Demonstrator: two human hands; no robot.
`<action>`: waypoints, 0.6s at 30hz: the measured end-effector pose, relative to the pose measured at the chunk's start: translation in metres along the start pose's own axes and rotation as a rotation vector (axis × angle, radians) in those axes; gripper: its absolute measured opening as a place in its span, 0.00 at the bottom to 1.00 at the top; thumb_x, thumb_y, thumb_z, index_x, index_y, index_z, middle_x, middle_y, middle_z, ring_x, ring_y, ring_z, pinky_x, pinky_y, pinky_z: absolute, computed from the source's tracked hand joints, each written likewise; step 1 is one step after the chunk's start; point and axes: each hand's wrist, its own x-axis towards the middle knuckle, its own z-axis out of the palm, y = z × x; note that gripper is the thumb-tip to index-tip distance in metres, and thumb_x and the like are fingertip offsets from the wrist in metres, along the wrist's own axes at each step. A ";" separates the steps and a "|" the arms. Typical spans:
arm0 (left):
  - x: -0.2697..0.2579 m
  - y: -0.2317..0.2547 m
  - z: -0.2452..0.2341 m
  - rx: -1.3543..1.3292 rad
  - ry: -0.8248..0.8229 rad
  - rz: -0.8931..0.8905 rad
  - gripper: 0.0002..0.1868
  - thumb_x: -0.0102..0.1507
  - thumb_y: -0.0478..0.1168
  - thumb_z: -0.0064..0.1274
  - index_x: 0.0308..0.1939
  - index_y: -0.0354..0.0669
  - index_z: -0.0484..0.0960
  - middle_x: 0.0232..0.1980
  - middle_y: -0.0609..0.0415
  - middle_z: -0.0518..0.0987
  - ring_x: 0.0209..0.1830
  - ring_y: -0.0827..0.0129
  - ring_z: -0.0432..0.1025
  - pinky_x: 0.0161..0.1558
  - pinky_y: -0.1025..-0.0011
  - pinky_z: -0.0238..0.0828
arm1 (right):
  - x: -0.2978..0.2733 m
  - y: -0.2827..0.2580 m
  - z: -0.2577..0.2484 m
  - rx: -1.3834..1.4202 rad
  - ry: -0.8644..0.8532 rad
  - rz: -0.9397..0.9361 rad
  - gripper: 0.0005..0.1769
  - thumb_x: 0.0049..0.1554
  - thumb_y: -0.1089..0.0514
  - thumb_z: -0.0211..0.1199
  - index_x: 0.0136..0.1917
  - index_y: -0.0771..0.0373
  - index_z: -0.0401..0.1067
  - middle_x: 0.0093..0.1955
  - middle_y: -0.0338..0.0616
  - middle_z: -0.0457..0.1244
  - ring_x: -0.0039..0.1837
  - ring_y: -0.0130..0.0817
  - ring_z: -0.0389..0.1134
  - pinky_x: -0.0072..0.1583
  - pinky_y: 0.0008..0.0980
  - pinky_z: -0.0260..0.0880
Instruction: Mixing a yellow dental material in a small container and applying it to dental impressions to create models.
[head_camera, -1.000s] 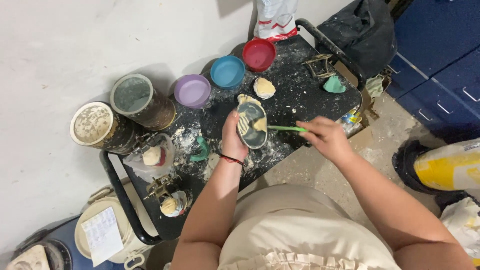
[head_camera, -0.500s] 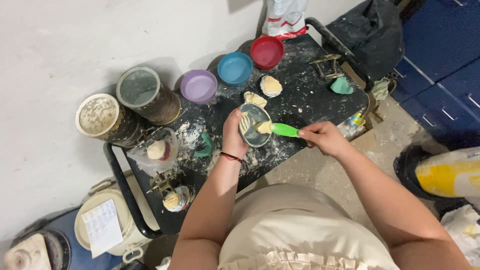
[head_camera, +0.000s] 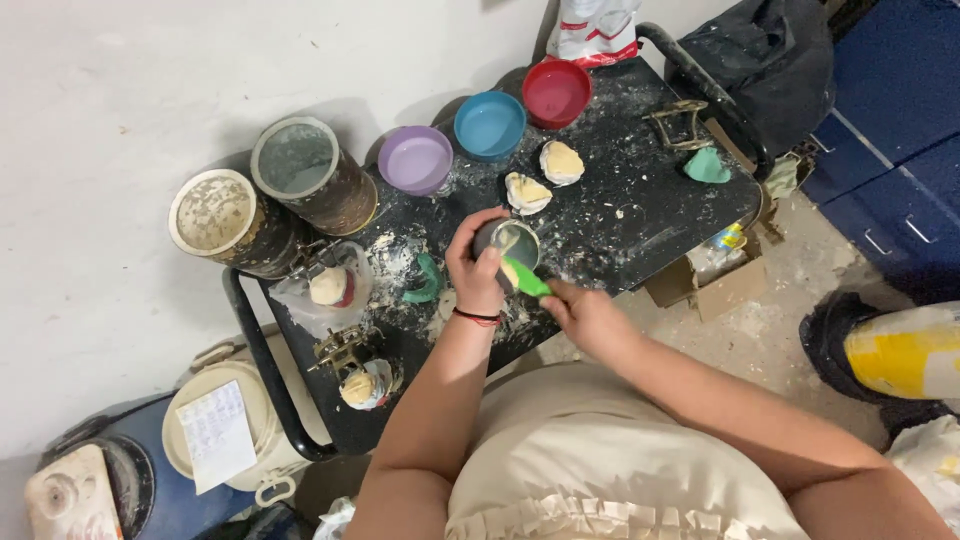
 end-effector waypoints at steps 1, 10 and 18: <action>0.002 -0.002 -0.001 0.001 0.000 -0.001 0.35 0.60 0.64 0.64 0.55 0.37 0.84 0.50 0.42 0.82 0.51 0.62 0.76 0.52 0.62 0.75 | -0.002 -0.003 0.002 0.001 -0.001 0.001 0.23 0.65 0.44 0.59 0.66 0.58 0.76 0.46 0.57 0.73 0.50 0.56 0.76 0.49 0.47 0.76; 0.008 0.002 -0.009 -0.175 0.149 0.105 0.42 0.57 0.70 0.64 0.53 0.32 0.82 0.54 0.37 0.80 0.54 0.57 0.78 0.55 0.62 0.77 | -0.009 -0.042 -0.031 0.867 -0.167 0.058 0.18 0.66 0.58 0.57 0.62 0.73 0.75 0.21 0.39 0.60 0.22 0.21 0.56 0.26 0.19 0.55; -0.032 -0.008 -0.059 -0.294 0.472 -0.437 0.24 0.68 0.59 0.53 0.57 0.48 0.81 0.52 0.48 0.83 0.52 0.61 0.78 0.52 0.61 0.80 | 0.059 -0.018 -0.095 0.000 0.089 0.123 0.18 0.66 0.45 0.61 0.59 0.56 0.81 0.44 0.54 0.73 0.48 0.54 0.75 0.50 0.48 0.71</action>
